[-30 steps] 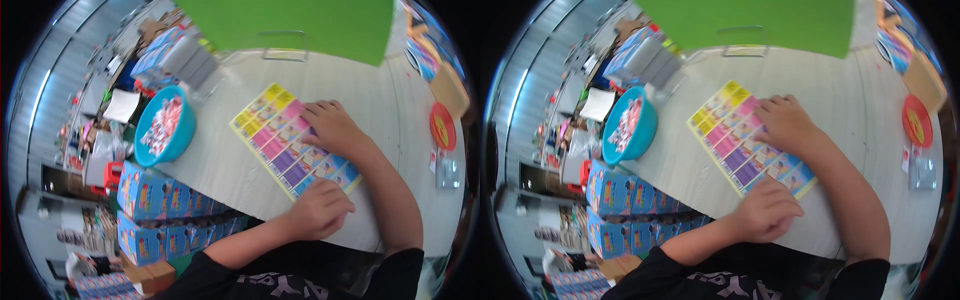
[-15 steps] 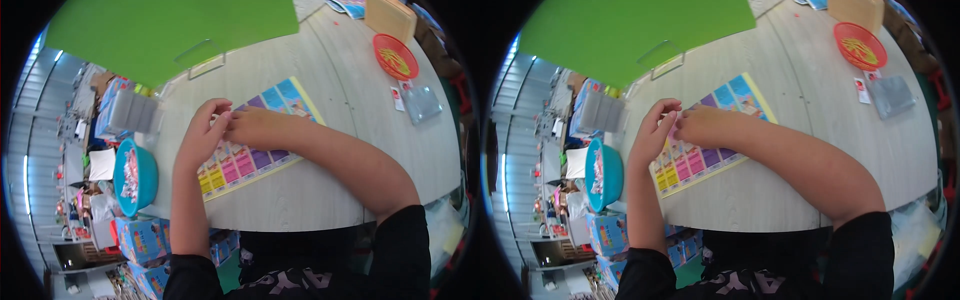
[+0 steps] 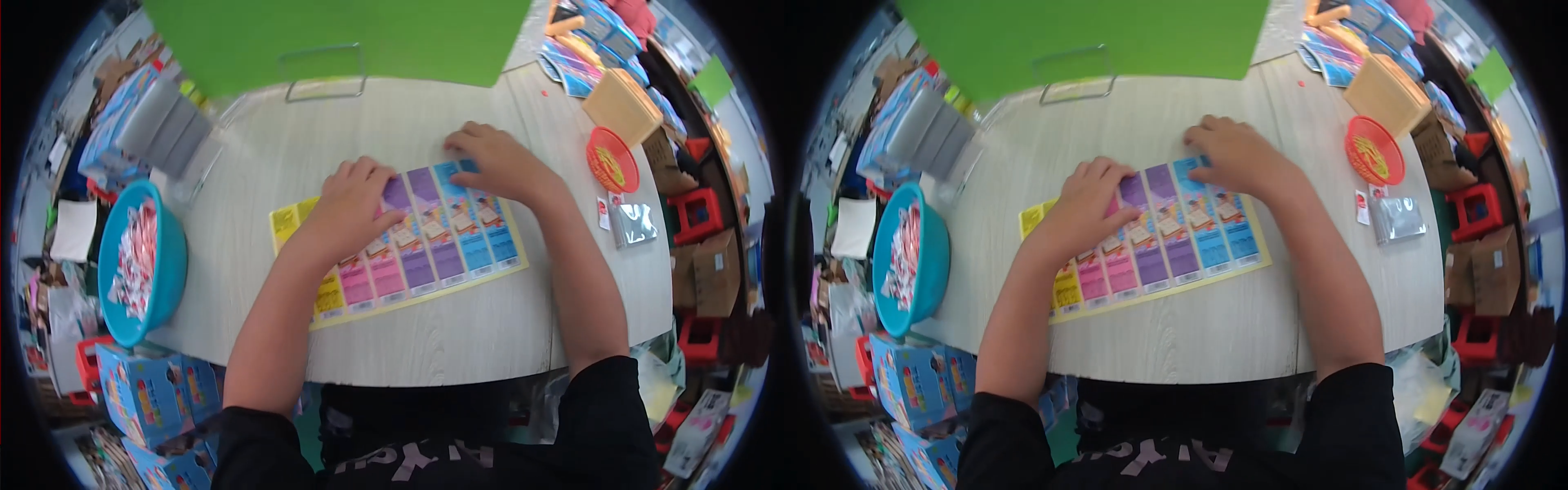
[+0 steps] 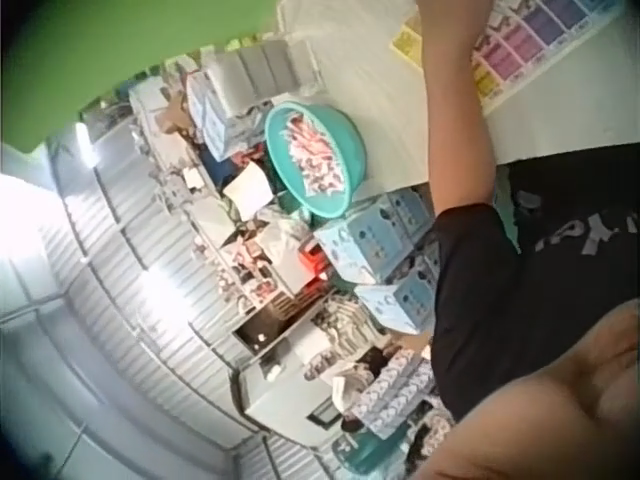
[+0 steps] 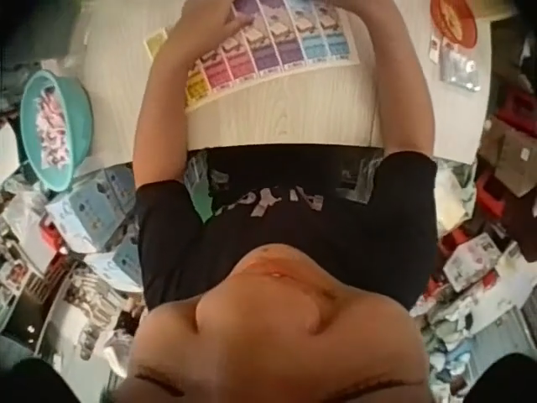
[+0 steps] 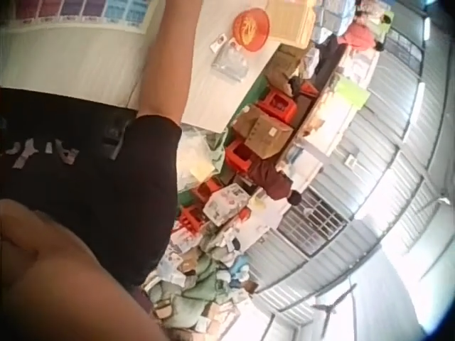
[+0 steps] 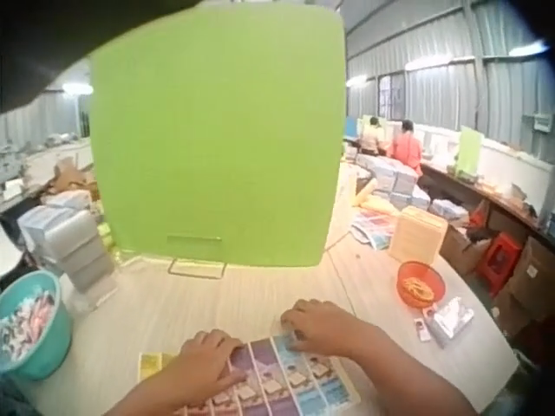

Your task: Remove the excess waste material from a sheet of printed toy labels.

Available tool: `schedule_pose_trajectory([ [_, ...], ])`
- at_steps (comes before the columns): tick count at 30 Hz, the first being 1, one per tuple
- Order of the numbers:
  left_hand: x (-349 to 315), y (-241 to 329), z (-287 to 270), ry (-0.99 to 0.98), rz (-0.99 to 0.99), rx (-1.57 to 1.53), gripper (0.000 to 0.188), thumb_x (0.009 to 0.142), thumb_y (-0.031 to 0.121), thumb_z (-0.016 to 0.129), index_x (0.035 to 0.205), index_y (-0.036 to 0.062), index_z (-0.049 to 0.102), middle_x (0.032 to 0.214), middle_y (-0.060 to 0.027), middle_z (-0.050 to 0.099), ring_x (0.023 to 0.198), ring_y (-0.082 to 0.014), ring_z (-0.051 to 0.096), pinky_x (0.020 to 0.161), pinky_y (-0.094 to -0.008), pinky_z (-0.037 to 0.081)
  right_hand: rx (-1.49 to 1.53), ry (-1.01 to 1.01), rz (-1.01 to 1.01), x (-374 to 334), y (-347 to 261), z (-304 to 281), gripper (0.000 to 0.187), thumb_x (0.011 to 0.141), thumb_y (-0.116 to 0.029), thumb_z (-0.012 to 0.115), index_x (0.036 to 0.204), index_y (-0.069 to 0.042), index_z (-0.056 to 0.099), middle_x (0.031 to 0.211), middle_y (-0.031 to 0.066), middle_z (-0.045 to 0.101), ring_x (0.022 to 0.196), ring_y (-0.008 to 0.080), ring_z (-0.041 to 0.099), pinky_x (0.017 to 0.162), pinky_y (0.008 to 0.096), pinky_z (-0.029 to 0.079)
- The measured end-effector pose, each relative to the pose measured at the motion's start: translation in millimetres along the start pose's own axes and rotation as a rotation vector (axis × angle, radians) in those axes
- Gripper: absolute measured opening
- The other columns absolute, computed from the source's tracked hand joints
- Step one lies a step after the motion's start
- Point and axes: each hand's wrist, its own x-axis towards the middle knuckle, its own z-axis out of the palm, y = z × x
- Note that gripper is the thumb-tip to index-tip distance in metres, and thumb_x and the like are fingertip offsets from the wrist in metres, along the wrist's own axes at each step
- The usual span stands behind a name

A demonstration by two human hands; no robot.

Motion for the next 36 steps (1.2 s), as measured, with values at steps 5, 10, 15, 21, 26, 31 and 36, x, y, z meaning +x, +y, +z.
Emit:
schedule_pose_trajectory([
  [5,-0.6,-5.4,-2.6,-0.03,0.015,-0.026,0.051,0.088,0.034,0.076,0.129,0.0075,0.061,0.126,-0.0109,0.057,0.122,-0.0311,0.052,0.105,-0.046,0.043,0.099,-0.073,0.176,-18.1,-14.3,-11.7,0.038,0.086,-0.014,0.076,0.122,-0.006,0.065,0.117,0.0109,0.061,0.116,0.0285,0.058,0.105,0.0387,0.046],
  [10,-4.6,-6.4,2.6,-0.018,-0.004,-0.003,0.052,0.088,0.037,0.076,0.129,0.008,0.061,0.127,-0.01,0.057,0.124,-0.0291,0.053,0.106,-0.0451,0.043,0.145,-0.041,0.134,-30.2,-2.6,0.1,0.041,0.085,-0.014,0.076,0.123,-0.007,0.064,0.122,0.0105,0.059,0.124,0.0281,0.053,0.11,0.0378,0.042],
  [15,-1.1,-6.2,5.9,-0.032,0.022,-0.008,0.053,0.089,0.039,0.075,0.129,0.0081,0.061,0.128,-0.0095,0.057,0.125,-0.029,0.052,0.107,-0.0454,0.042,0.171,-0.011,0.133,-37.2,5.0,4.2,0.042,0.085,-0.013,0.076,0.124,-0.007,0.061,0.126,0.0106,0.058,0.128,0.0288,0.051,0.112,0.0376,0.039],
  [21,2.7,-1.6,4.9,-0.065,0.028,0.017,0.051,0.088,0.037,0.074,0.128,0.0077,0.061,0.126,-0.0095,0.057,0.124,-0.0293,0.052,0.107,-0.0454,0.042,0.219,0.03,0.106,-43.0,6.2,4.3,0.045,0.086,-0.013,0.075,0.126,-0.007,0.059,0.129,0.0114,0.057,0.129,0.0294,0.05,0.113,0.0381,0.039],
  [26,3.0,-2.3,6.5,-0.036,0.045,0.021,0.052,0.087,0.036,0.075,0.128,0.0077,0.061,0.124,-0.0099,0.057,0.122,-0.0297,0.052,0.108,-0.0449,0.042,0.156,0.035,0.09,-44.6,4.1,2.9,0.044,0.087,-0.012,0.075,0.127,-0.006,0.058,0.131,0.0113,0.058,0.13,0.029,0.052,0.113,0.0382,0.041],
  [31,1.9,-3.1,6.1,-0.047,0.048,0.045,0.052,0.087,0.037,0.074,0.128,0.0079,0.062,0.124,-0.0094,0.058,0.123,-0.029,0.053,0.108,-0.044,0.042,0.153,0.055,0.112,-47.1,-0.8,5.5,0.044,0.087,-0.011,0.076,0.127,-0.008,0.058,0.13,0.009,0.059,0.128,0.0273,0.055,0.111,0.0376,0.043],
  [36,2.1,-0.6,3.9,-0.066,0.037,0.026,0.051,0.088,0.037,0.074,0.129,0.0079,0.062,0.124,-0.009,0.058,0.122,-0.0281,0.053,0.109,-0.0426,0.042,0.153,0.095,0.105,-48.5,2.3,7.3,0.042,0.085,-0.013,0.078,0.123,-0.008,0.061,0.128,0.007,0.06,0.126,0.0266,0.057,0.11,0.0372,0.045],
])
